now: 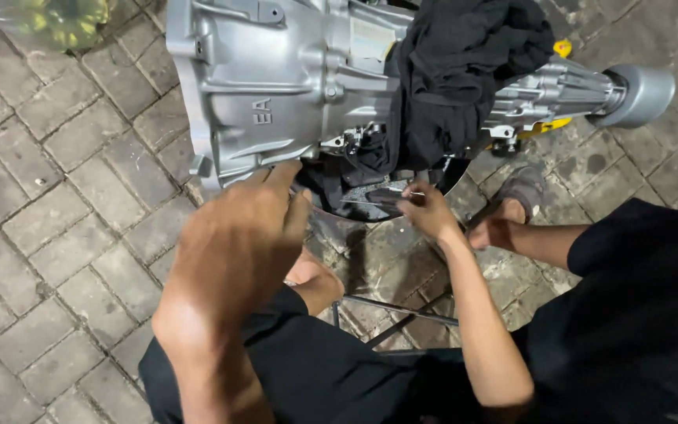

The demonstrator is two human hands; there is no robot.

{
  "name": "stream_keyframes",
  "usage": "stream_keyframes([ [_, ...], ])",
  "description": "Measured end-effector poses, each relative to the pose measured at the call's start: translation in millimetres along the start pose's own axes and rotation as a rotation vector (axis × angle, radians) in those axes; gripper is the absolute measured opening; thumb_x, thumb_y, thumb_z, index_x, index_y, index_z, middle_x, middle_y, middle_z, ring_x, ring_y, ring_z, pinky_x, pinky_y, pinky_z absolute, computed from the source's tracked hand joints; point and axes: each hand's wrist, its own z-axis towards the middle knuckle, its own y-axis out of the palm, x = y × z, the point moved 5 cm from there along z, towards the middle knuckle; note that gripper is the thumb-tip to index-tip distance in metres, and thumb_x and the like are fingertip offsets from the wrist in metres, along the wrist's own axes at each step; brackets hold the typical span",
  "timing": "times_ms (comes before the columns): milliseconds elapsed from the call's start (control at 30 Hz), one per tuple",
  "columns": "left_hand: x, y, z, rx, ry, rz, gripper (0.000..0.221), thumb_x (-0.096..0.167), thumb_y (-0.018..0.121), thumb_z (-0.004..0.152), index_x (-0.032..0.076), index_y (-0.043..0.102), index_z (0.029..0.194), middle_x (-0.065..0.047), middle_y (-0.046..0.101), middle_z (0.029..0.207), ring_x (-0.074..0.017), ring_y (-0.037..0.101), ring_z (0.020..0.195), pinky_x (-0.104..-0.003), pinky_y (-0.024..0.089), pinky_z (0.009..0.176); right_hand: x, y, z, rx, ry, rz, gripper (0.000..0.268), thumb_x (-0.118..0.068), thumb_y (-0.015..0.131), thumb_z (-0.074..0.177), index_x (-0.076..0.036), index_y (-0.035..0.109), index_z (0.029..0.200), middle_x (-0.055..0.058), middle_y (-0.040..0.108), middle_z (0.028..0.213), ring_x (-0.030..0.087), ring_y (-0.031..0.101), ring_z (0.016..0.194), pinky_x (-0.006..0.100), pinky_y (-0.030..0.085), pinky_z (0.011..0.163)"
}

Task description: Using a flathead screwdriver to scrape away old gasket material or sealant from the mating surface of an aluminum transmission casing.

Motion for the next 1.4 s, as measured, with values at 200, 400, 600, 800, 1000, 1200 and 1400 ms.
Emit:
stream_keyframes([
  [200, -16, 14, 7, -0.495, -0.389, -0.762, 0.043, 0.036, 0.039, 0.106, 0.009, 0.057, 0.134, -0.02, 0.073, 0.095, -0.0424, 0.07, 0.085, -0.061, 0.054, 0.072, 26, 10, -68, -0.509, 0.331, 0.768, 0.05, -0.002, 0.031, 0.107, -0.002, 0.033, 0.157, 0.013, 0.055, 0.093, 0.017, 0.055, 0.073, 0.027, 0.05, 0.059],
  [400, -21, 11, 3, -0.726, -0.497, -0.85, 0.05, 0.039, 0.034, 0.102, 0.017, 0.05, 0.143, -0.018, 0.069, 0.121, -0.0439, 0.064, 0.11, -0.062, 0.048, 0.089, -53, 43, -76, -0.236, -0.154, 0.104, 0.007, -0.015, 0.045, 0.107, -0.014, 0.05, 0.111, -0.005, 0.048, 0.069, 0.007, 0.04, 0.048, 0.024, 0.033, 0.041],
  [600, -21, 20, -31, 0.015, -0.185, -0.549, 0.043, 0.024, 0.048, 0.107, -0.007, 0.063, 0.133, -0.019, 0.073, 0.08, -0.0413, 0.07, 0.07, -0.058, 0.057, 0.057, -180, 5, -104, -0.031, -0.463, -0.755, 0.049, -0.003, 0.051, 0.105, -0.012, 0.049, 0.153, -0.001, 0.055, 0.052, 0.006, 0.034, 0.031, 0.018, 0.033, 0.027],
  [800, -23, 6, -33, 0.206, -0.228, -0.361, 0.026, 0.023, 0.058, 0.106, 0.008, 0.07, 0.123, -0.007, 0.065, 0.076, -0.0284, 0.065, 0.063, -0.045, 0.054, 0.054, -203, -15, -77, -0.015, -0.458, -1.139, 0.049, -0.021, 0.043, 0.104, -0.025, 0.055, 0.151, 0.012, 0.071, 0.119, 0.042, 0.07, 0.096, 0.06, 0.058, 0.069],
  [1000, -18, -8, -31, 0.218, -0.123, -0.252, 0.03, 0.019, 0.062, 0.108, -0.005, 0.072, 0.124, -0.008, 0.073, 0.079, -0.0186, 0.07, 0.06, -0.036, 0.06, 0.047, -211, -7, -71, -0.064, -0.683, -1.302, 0.054, -0.001, 0.048, 0.097, -0.013, 0.059, 0.148, 0.019, 0.073, 0.095, 0.032, 0.078, 0.081, 0.043, 0.056, 0.034],
  [1200, -17, 3, -29, 0.015, -0.125, -0.24, 0.037, 0.024, 0.053, 0.111, -0.002, 0.067, 0.132, 0.0, 0.066, 0.063, -0.0128, 0.064, 0.048, -0.032, 0.058, 0.039, -226, 8, -68, -0.164, -0.547, -1.513, 0.088, 0.018, 0.049, 0.075, -0.021, 0.048, 0.154, 0.033, 0.059, 0.136, 0.03, 0.077, 0.053, 0.044, 0.068, 0.052],
  [1400, -23, 9, -21, -0.305, -0.331, -0.593, 0.024, 0.02, 0.042, 0.109, 0.008, 0.063, 0.11, -0.003, 0.058, 0.052, -0.0258, 0.06, 0.042, -0.05, 0.053, 0.041, -245, 38, -78, -0.357, -0.329, -1.723, 0.067, 0.011, 0.05, 0.095, 0.002, 0.032, 0.159, 0.014, 0.058, 0.077, 0.026, 0.064, 0.056, 0.041, 0.06, 0.051],
])
